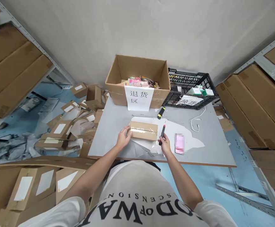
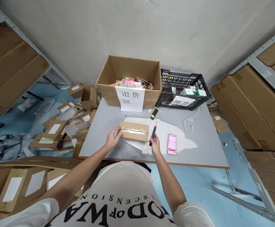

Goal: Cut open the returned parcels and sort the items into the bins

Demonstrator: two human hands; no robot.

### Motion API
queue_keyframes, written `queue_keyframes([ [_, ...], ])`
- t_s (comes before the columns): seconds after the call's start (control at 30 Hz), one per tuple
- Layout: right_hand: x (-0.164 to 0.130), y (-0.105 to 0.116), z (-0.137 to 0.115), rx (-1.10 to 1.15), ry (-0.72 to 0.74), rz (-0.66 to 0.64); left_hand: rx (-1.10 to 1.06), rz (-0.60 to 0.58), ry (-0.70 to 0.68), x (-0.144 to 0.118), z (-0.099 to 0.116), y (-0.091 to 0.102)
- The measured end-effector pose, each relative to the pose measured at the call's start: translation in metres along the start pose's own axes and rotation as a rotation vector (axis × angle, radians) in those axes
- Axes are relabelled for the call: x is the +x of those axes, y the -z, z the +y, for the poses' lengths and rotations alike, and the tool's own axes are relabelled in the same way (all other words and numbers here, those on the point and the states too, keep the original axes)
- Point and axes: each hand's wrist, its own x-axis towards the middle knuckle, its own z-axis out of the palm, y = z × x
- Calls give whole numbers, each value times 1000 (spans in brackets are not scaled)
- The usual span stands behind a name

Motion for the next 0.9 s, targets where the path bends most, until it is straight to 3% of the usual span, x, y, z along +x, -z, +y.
queue_keyframes([
  [0.1,4,-8,-10,225,-73,-63,-264,21,368,24,-4,12],
  [0.17,7,-9,-17,293,-112,-114,-459,-100,567,35,-4,17],
  [0.23,10,-7,-22,315,-146,-165,-606,-242,663,42,-3,20],
  [0.33,14,-2,-26,338,-186,-213,-697,-341,710,43,-1,22],
  [0.53,28,-3,-33,293,-189,-231,-729,-310,718,33,-2,24],
  [0.73,73,-18,-63,13,-138,-258,-836,-243,698,-11,2,17],
  [0.9,123,-53,-93,-140,-186,-361,-949,-225,719,-50,16,1],
])
